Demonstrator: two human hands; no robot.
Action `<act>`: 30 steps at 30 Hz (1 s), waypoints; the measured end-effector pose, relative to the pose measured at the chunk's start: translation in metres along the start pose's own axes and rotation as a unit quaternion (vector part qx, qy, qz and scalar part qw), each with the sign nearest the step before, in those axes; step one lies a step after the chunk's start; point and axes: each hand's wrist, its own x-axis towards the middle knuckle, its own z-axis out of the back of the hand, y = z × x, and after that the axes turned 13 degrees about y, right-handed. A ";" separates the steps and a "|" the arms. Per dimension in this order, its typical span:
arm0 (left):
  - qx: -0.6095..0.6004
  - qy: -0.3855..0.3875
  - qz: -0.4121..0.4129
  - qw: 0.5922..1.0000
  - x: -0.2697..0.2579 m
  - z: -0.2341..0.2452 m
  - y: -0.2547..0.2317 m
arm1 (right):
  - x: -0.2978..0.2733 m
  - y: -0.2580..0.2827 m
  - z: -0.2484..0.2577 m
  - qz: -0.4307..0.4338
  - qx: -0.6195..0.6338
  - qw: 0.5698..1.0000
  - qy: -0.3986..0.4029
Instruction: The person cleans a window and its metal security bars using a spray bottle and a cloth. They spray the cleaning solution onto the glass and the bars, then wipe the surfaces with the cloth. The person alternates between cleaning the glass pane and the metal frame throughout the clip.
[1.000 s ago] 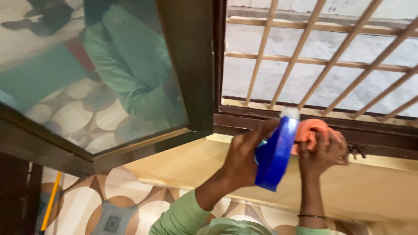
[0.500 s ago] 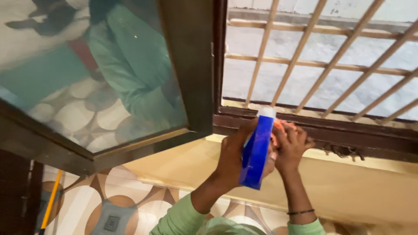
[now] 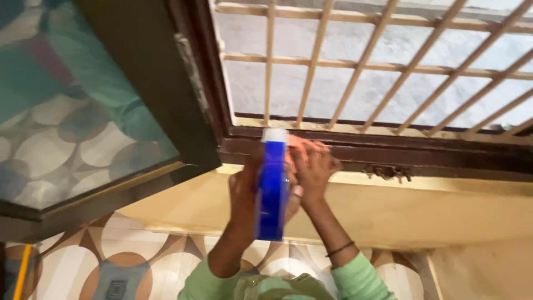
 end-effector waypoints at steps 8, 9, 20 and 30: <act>-0.103 -0.019 0.072 0.992 -0.008 -0.011 -0.014 | -0.007 -0.111 0.071 -0.056 0.129 0.984 0.112; -0.120 -0.026 0.076 0.990 -0.006 -0.012 -0.014 | -0.011 -0.121 0.077 -0.092 0.105 0.985 0.097; 0.008 -0.010 0.039 0.999 -0.009 -0.007 -0.010 | 0.026 -0.013 0.052 0.083 0.174 0.976 0.101; -0.112 -0.026 0.069 0.991 -0.016 -0.006 0.002 | -0.011 -0.124 0.064 -0.072 0.107 0.990 0.064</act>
